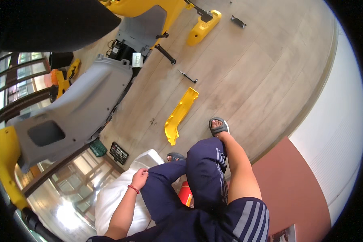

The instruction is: The person removes screws from a scooter using a screwdriver, then detaches plastic body panels by hand and places them onto the floor.

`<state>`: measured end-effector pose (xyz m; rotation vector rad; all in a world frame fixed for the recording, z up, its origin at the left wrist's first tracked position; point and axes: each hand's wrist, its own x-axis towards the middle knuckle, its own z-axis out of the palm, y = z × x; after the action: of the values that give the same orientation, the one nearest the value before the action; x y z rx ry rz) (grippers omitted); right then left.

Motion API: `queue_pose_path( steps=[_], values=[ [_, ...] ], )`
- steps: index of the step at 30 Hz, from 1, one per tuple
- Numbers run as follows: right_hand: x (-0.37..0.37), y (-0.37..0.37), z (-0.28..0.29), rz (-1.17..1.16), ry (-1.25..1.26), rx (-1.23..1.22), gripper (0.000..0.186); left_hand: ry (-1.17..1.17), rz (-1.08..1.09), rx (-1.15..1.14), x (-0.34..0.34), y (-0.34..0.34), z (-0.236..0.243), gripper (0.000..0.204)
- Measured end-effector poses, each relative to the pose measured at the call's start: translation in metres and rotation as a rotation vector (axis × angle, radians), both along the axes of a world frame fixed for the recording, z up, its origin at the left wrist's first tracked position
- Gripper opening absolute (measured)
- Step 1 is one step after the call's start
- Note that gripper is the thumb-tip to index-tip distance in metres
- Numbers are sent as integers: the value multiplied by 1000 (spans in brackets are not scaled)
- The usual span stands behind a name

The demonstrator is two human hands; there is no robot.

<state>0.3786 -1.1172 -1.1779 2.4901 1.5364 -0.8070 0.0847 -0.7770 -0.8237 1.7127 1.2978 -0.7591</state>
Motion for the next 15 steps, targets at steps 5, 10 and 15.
queue_pose_path(
  steps=[5,10,15],
  values=[
    [-5,28,109,-975,702,-365,46,131,243,-108,-20,-20,81,25],
    [-7,20,230,-1557,1051,-429,28,174,233,-183,-11,-36,151,25],
    [6,-23,294,-1589,1217,-405,17,112,279,-264,18,-43,199,26]
  ],
)
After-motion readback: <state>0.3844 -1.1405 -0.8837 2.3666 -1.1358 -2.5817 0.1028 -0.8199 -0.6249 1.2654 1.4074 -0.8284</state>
